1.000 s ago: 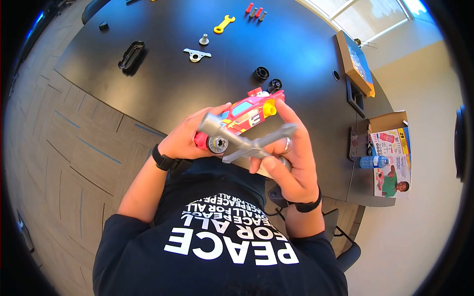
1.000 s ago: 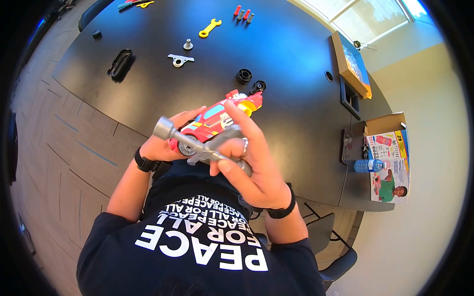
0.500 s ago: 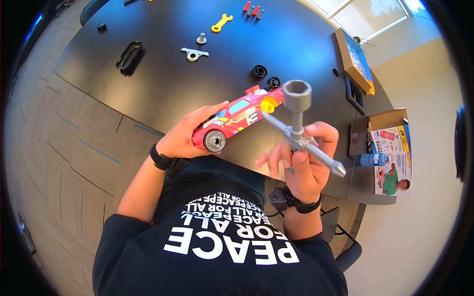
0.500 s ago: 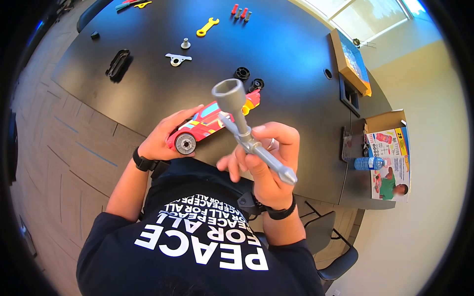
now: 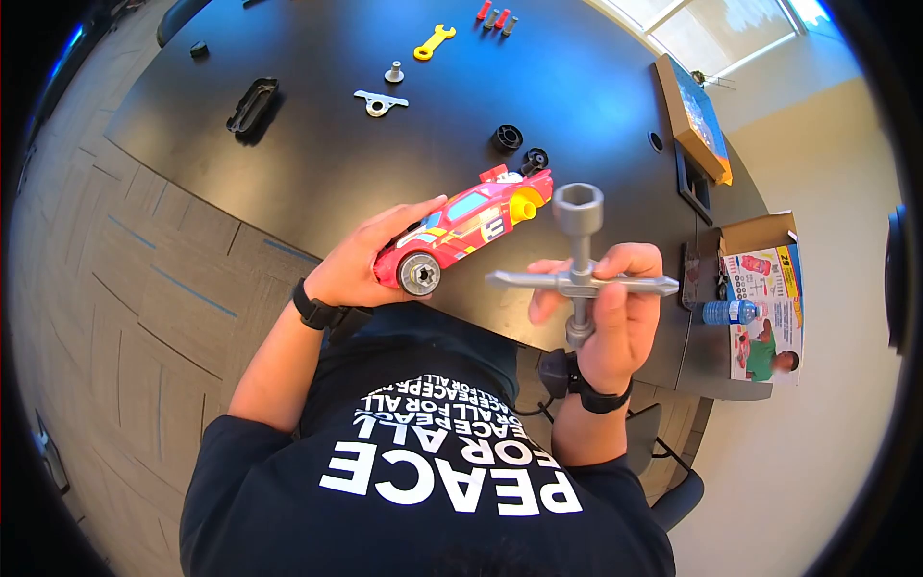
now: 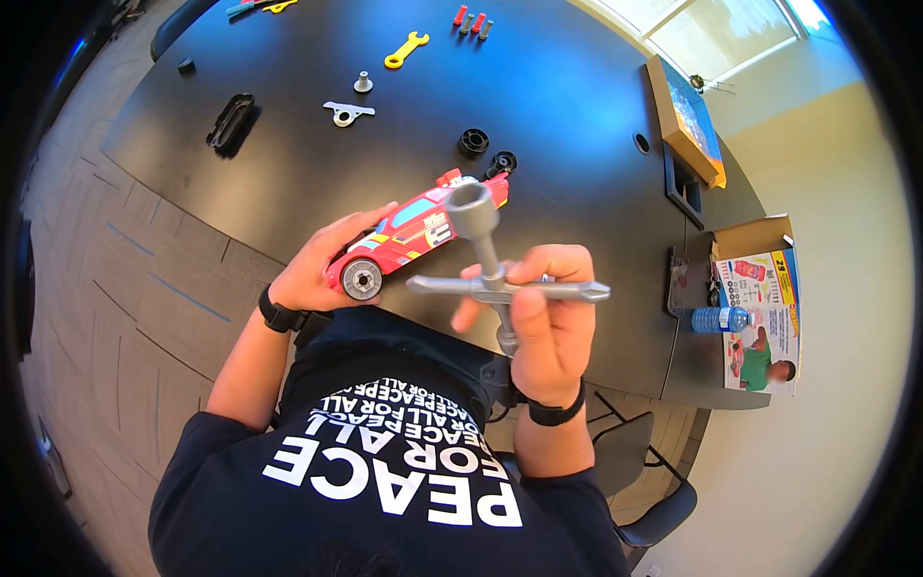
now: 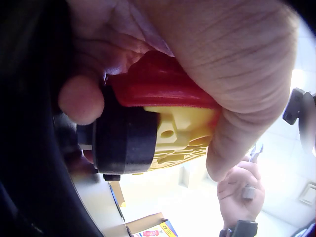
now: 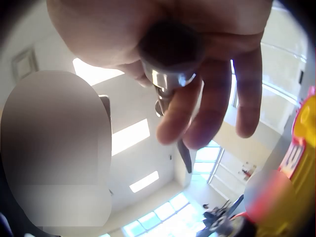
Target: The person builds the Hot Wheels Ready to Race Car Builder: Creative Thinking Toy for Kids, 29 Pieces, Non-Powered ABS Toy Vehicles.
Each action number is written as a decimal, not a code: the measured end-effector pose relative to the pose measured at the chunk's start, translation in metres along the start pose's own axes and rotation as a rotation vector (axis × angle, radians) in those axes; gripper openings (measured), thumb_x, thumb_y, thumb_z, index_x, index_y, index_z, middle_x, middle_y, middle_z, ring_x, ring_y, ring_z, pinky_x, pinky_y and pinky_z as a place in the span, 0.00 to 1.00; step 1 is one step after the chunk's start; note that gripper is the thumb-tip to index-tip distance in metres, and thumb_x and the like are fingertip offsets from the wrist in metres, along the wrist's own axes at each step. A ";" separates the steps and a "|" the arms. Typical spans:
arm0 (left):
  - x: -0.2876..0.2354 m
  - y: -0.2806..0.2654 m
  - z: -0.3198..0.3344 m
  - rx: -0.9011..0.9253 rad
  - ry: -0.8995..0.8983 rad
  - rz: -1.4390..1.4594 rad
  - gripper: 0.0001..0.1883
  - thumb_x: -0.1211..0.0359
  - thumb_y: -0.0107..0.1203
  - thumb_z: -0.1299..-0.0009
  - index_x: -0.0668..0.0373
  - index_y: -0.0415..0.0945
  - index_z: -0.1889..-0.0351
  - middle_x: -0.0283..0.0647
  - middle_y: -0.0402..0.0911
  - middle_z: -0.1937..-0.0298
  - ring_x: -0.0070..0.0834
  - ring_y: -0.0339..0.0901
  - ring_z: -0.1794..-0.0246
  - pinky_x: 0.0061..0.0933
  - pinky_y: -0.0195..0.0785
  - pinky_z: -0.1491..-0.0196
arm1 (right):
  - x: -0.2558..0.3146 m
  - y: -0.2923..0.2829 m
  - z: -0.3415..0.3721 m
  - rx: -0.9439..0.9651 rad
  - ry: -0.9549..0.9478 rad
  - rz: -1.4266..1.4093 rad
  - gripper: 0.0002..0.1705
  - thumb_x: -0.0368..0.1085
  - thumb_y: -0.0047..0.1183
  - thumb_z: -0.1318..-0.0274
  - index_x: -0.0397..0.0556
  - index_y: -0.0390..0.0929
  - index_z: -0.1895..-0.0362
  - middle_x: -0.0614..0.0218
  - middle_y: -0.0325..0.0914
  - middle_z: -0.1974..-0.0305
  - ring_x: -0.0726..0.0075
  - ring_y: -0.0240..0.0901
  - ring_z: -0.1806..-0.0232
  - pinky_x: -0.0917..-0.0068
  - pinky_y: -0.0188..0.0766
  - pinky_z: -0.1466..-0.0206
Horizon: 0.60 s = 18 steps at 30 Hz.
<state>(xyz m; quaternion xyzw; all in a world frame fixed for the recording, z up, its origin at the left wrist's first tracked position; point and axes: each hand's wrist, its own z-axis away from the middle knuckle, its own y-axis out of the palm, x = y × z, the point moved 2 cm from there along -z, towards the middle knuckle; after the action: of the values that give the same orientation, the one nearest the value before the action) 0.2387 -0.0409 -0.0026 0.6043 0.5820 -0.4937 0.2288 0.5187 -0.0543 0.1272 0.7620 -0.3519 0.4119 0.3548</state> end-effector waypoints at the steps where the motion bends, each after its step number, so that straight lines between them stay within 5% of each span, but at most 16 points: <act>1: 0.000 0.000 0.000 -0.003 -0.001 -0.001 0.58 0.58 0.85 0.40 0.62 0.66 0.12 0.51 0.79 0.21 0.46 0.80 0.25 0.42 0.68 0.22 | 0.001 0.003 -0.001 -0.015 -0.018 0.130 0.20 0.42 0.63 0.18 0.43 0.71 0.38 0.57 0.85 0.57 0.63 0.82 0.67 0.58 0.84 0.42; 3: -0.002 0.000 0.000 -0.012 0.006 -0.022 0.57 0.59 0.85 0.40 0.61 0.67 0.13 0.50 0.80 0.22 0.45 0.80 0.25 0.42 0.69 0.23 | 0.006 -0.005 -0.009 0.103 -0.165 0.542 0.16 0.37 0.70 0.24 0.38 0.85 0.44 0.56 0.84 0.53 0.67 0.82 0.58 0.69 0.79 0.51; 6: -0.007 -0.001 0.000 -0.003 -0.016 -0.009 0.55 0.66 0.82 0.40 0.57 0.67 0.12 0.51 0.78 0.19 0.51 0.79 0.24 0.46 0.71 0.22 | 0.023 0.007 -0.023 0.185 -0.261 0.903 0.16 0.34 0.76 0.32 0.39 0.89 0.46 0.57 0.84 0.53 0.68 0.80 0.55 0.71 0.74 0.56; 7: -0.007 -0.001 -0.001 -0.002 -0.014 -0.008 0.55 0.66 0.82 0.40 0.57 0.67 0.12 0.51 0.78 0.19 0.51 0.79 0.24 0.46 0.71 0.22 | 0.024 0.010 -0.026 0.167 -0.267 0.909 0.18 0.30 0.80 0.40 0.43 0.88 0.48 0.60 0.84 0.57 0.69 0.78 0.60 0.72 0.72 0.58; 11: 0.005 0.001 0.005 0.011 -0.042 -0.017 0.56 0.64 0.84 0.41 0.59 0.67 0.13 0.51 0.76 0.17 0.48 0.78 0.22 0.44 0.69 0.21 | 0.016 0.024 -0.027 0.055 -0.150 0.626 0.17 0.26 0.81 0.43 0.45 0.87 0.53 0.64 0.85 0.61 0.69 0.79 0.62 0.73 0.73 0.57; 18: 0.001 0.001 0.004 0.014 0.015 -0.036 0.56 0.61 0.85 0.38 0.61 0.67 0.12 0.50 0.72 0.13 0.45 0.76 0.19 0.46 0.64 0.18 | 0.020 0.041 -0.047 0.283 -0.168 0.879 0.17 0.28 0.82 0.44 0.46 0.84 0.57 0.66 0.86 0.64 0.67 0.83 0.65 0.72 0.75 0.60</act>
<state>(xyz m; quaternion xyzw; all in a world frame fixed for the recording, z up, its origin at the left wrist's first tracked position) 0.2379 -0.0435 -0.0050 0.5992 0.5908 -0.4974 0.2111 0.4752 -0.0403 0.1744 0.6124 -0.6090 0.5040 0.0097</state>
